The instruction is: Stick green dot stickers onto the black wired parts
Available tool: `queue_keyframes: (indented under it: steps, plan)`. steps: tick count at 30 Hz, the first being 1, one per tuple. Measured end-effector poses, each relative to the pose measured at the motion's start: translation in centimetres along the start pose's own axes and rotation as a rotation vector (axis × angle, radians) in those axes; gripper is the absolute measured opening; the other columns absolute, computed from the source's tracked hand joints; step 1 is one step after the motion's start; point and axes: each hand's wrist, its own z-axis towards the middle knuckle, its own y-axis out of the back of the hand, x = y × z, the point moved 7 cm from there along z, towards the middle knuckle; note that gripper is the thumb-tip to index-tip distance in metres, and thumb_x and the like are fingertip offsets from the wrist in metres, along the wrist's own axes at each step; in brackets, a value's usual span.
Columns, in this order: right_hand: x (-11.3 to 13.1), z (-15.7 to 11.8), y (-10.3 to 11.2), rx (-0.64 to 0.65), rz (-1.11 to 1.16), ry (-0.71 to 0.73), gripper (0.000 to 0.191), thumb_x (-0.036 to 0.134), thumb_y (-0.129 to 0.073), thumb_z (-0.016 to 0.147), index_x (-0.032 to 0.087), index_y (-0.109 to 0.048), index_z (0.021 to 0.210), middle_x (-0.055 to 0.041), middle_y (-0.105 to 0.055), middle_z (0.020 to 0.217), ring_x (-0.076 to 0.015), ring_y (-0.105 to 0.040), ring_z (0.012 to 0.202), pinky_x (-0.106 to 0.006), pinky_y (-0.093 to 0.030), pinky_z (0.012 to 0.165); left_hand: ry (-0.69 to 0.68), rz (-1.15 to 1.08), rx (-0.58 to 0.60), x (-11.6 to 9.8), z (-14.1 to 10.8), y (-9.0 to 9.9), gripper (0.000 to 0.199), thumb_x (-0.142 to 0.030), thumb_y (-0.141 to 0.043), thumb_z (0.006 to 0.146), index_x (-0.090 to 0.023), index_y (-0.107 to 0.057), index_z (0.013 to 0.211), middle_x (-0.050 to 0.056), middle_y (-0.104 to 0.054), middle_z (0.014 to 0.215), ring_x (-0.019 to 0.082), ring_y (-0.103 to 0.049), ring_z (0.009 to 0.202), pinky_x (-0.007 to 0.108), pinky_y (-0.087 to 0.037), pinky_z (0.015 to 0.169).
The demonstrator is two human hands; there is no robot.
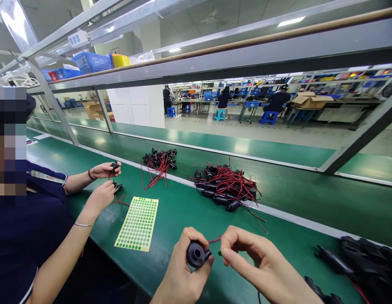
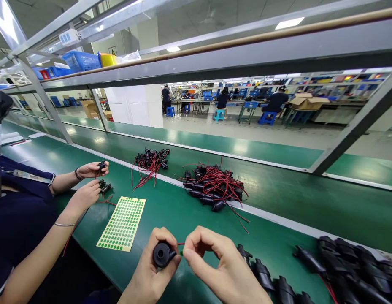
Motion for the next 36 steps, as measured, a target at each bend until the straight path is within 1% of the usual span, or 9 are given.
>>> queue_keyframes:
  steps: [2,4,8,10,13,19,25,32,36]
  plan:
    - [0.1,-0.2,-0.6,0.107,0.009,-0.035,0.021,0.034,-0.06,0.092,0.025,-0.062,0.073,0.0016,-0.066,0.074,-0.0171,-0.06,0.071,-0.025,-0.05,0.068,-0.012,-0.029,0.053,0.1,-0.1,-0.4,0.012,-0.027,-0.062,0.097,-0.024,-0.05,0.1,0.001,-0.052,0.092,0.017,-0.049,0.083,0.03,-0.039,0.077]
    - [0.0,-0.5,-1.1,0.162,0.016,-0.064,0.019,0.033,-0.059,0.093,0.025,-0.063,0.075,0.0018,-0.066,0.078,-0.0173,-0.06,0.075,-0.025,-0.05,0.071,-0.011,-0.072,0.088,0.1,-0.3,-0.7,0.017,-0.025,-0.064,0.095,-0.024,-0.047,0.099,0.002,-0.052,0.094,0.017,-0.05,0.084,0.031,-0.039,0.078]
    - [-0.1,-0.4,-1.0,0.146,0.041,-0.099,0.019,0.035,-0.059,0.089,0.025,-0.061,0.073,0.0016,-0.065,0.077,-0.0179,-0.059,0.076,-0.026,-0.049,0.071,0.124,-0.043,0.129,0.8,-0.9,-1.2,0.026,-0.023,-0.066,0.091,-0.024,-0.049,0.111,0.003,-0.05,0.099,0.019,-0.049,0.087,0.032,-0.04,0.079]
    - [-0.2,-0.3,-0.7,0.124,0.055,-0.108,0.021,0.037,-0.058,0.088,0.024,-0.059,0.071,0.0013,-0.064,0.074,-0.0178,-0.058,0.073,-0.027,-0.048,0.069,0.148,-0.003,0.122,1.0,-1.2,-1.2,0.028,-0.024,-0.062,0.093,-0.024,-0.051,0.119,0.005,-0.05,0.104,0.02,-0.05,0.092,0.033,-0.041,0.084]
    - [-0.5,-0.3,-0.8,0.146,0.057,-0.124,0.021,0.036,-0.057,0.091,0.024,-0.059,0.074,0.0015,-0.064,0.076,-0.0174,-0.059,0.075,-0.027,-0.047,0.072,0.069,0.08,0.08,1.0,-1.4,-1.1,0.02,-0.023,-0.05,0.101,-0.025,-0.05,0.121,0.006,-0.052,0.109,0.022,-0.053,0.097,0.036,-0.042,0.09]
    - [-0.4,-0.6,-1.2,0.195,0.014,-0.124,0.018,0.033,-0.057,0.09,0.024,-0.06,0.074,0.0023,-0.064,0.077,-0.0167,-0.06,0.076,-0.026,-0.047,0.072,-0.186,0.182,0.115,0.5,-1.5,-1.5,0.028,-0.019,-0.04,0.106,-0.033,-0.037,0.13,0.006,-0.051,0.112,0.022,-0.053,0.1,0.034,-0.044,0.088]
    - [-0.5,-0.6,-1.7,0.233,-0.02,-0.117,0.015,0.028,-0.055,0.09,0.024,-0.06,0.076,0.0027,-0.068,0.079,-0.0166,-0.063,0.078,-0.025,-0.049,0.074,-0.192,0.22,0.107,0.7,-1.6,-1.6,0.028,-0.021,-0.04,0.106,-0.032,-0.038,0.131,0.007,-0.052,0.11,0.023,-0.052,0.098,0.035,-0.045,0.088]
    - [0.1,-0.7,-1.5,0.221,-0.111,-0.115,0.015,0.02,-0.056,0.088,0.024,-0.059,0.074,0.0043,-0.066,0.076,-0.0141,-0.061,0.074,-0.022,-0.049,0.072,-0.233,0.258,0.124,0.8,-1.7,-1.8,0.033,-0.012,-0.04,0.102,-0.029,-0.037,0.13,0.007,-0.052,0.108,0.023,-0.051,0.096,0.036,-0.045,0.087]
    - [0.4,-0.9,-1.6,0.17,-0.175,-0.089,0.014,0.017,-0.056,0.088,0.024,-0.058,0.075,0.0049,-0.065,0.076,-0.013,-0.061,0.072,-0.021,-0.049,0.071,-0.251,0.272,0.167,0.6,-1.9,-1.8,0.041,-0.008,-0.042,0.1,-0.029,-0.034,0.134,0.007,-0.051,0.111,0.023,-0.051,0.1,0.036,-0.046,0.089]
